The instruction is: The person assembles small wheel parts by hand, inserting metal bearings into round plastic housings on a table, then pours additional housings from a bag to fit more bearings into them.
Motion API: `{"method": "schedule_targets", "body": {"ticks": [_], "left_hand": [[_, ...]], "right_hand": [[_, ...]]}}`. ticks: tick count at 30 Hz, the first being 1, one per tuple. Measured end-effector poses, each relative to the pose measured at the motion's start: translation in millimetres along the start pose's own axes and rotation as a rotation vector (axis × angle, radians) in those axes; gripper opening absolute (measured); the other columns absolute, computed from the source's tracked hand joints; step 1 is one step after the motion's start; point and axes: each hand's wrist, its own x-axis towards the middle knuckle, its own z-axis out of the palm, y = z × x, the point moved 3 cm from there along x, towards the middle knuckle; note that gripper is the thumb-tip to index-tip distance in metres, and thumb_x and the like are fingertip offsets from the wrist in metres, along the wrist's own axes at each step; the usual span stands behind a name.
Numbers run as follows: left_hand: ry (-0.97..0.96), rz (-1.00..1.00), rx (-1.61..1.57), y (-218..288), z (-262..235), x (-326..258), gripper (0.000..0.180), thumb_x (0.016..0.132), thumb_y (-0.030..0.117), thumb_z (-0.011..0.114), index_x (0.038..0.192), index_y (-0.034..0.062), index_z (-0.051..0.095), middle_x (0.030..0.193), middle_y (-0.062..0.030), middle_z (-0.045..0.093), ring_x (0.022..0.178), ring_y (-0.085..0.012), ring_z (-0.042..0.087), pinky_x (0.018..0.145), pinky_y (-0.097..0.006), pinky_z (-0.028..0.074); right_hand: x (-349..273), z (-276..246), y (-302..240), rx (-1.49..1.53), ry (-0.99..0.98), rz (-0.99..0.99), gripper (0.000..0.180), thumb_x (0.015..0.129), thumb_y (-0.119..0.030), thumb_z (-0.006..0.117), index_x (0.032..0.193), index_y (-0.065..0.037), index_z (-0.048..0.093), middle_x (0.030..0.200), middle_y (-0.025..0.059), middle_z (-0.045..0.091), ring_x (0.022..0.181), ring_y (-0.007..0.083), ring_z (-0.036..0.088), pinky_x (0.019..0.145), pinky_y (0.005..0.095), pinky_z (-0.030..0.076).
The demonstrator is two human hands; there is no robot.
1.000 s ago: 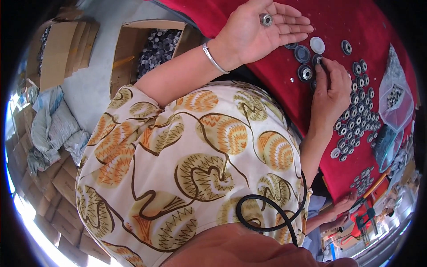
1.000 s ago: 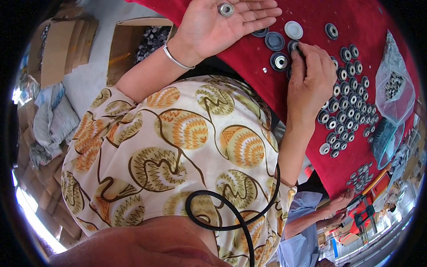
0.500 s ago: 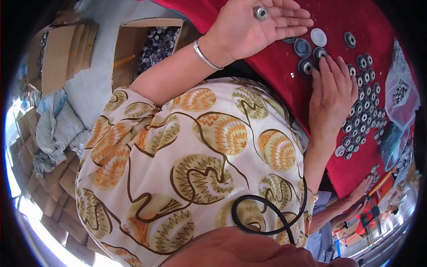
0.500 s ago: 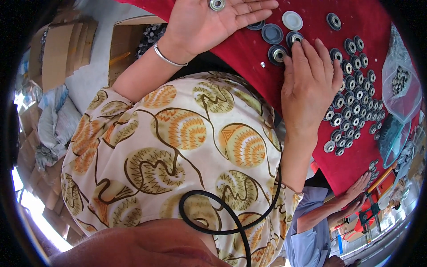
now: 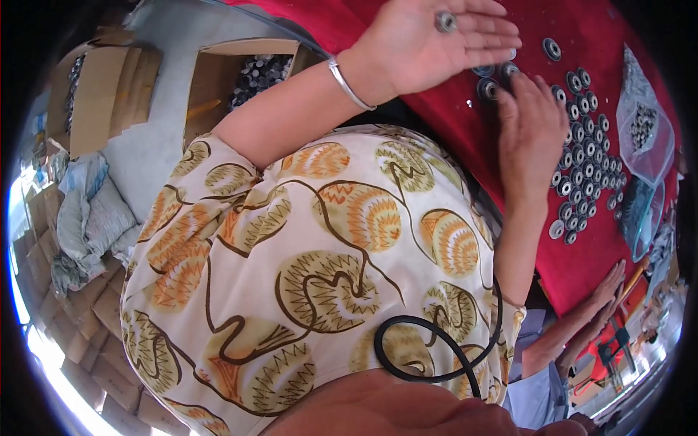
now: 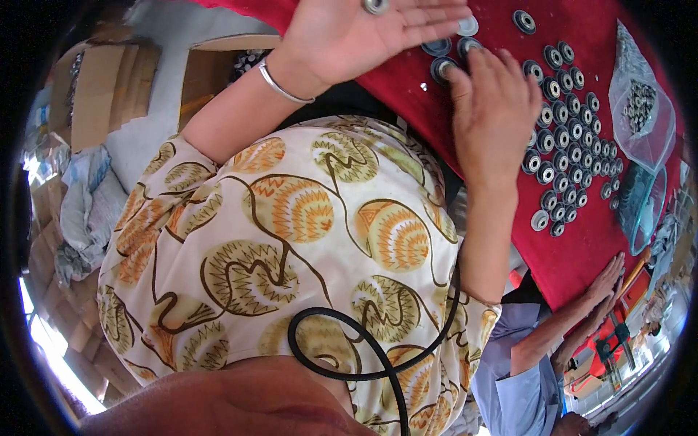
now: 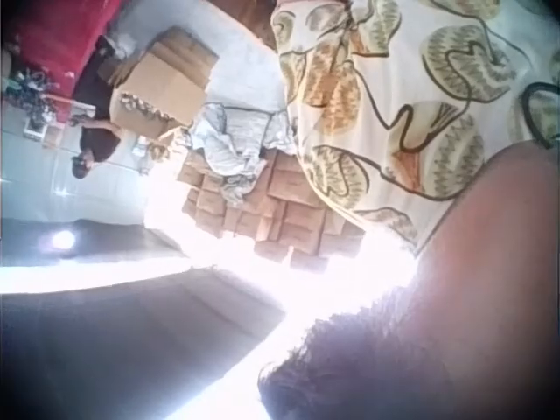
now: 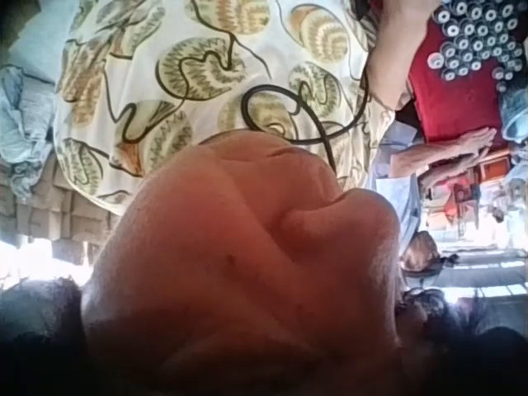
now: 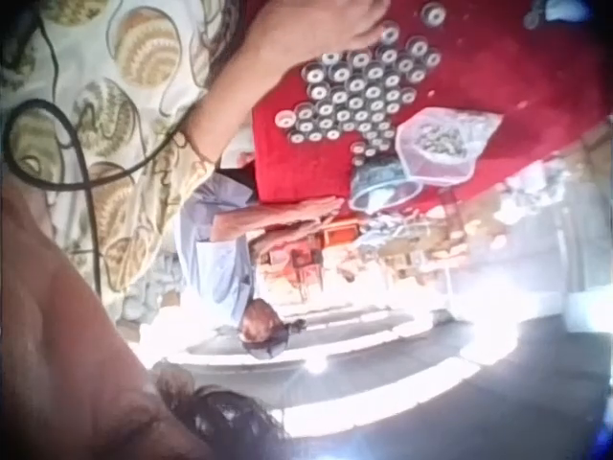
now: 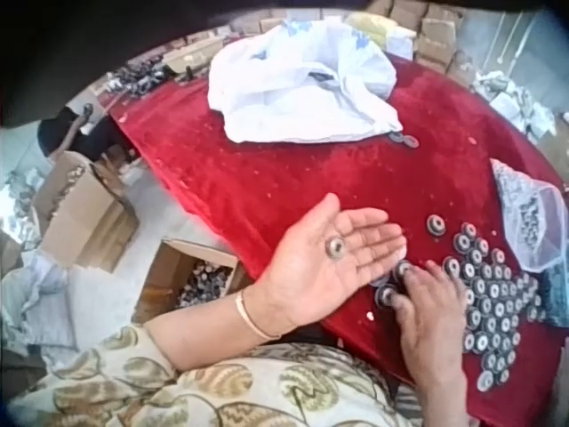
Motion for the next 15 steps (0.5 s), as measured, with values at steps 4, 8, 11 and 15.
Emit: {"method": "schedule_targets", "body": {"ticks": [4,8,11,15], "left_hand": [[-0.25,-0.104,-0.024,-32,-28,9,0.054,0.104,0.046,0.042,0.127,-0.0027,0.051,0.12,-0.0191,0.059,0.121,-0.0315,0.054,0.11,-0.044,0.041],[0.201,-0.001,0.273,-43,-12,6,0.052,0.103,0.046,0.042,0.12,-0.0008,0.058,0.107,-0.0095,0.06,0.096,-0.022,0.056,0.091,-0.04,0.047],[0.223,-0.108,0.198,-40,-17,5,0.05,0.103,0.046,0.042,0.122,0.0007,0.056,0.108,-0.0087,0.06,0.097,-0.0209,0.056,0.092,-0.039,0.046],[0.128,-0.078,0.266,-39,-18,4,0.05,0.103,0.046,0.042,0.123,0.0019,0.055,0.111,-0.0075,0.058,0.099,-0.0202,0.055,0.093,-0.04,0.047]], "right_hand": [[23,-30,-26,0.302,0.171,0.007,0.029,0.086,-0.016,0.071,0.114,-0.007,0.068,0.11,0.0108,0.069,0.104,0.0304,0.064,0.088,0.0381,0.048],[34,-14,-40,0.309,0.157,-0.094,0.029,0.081,-0.011,0.073,0.109,-0.006,0.067,0.1,0.0098,0.068,0.092,0.0303,0.063,0.082,0.0398,0.05],[39,-9,-32,0.461,0.118,-0.09,0.029,0.081,-0.01,0.072,0.109,-0.008,0.067,0.097,0.0096,0.067,0.091,0.0309,0.062,0.079,0.0385,0.051],[44,-11,-27,0.715,0.037,0.026,0.027,0.082,-0.005,0.072,0.108,-0.005,0.067,0.098,0.0102,0.069,0.091,0.0263,0.066,0.081,0.0335,0.052]]}}
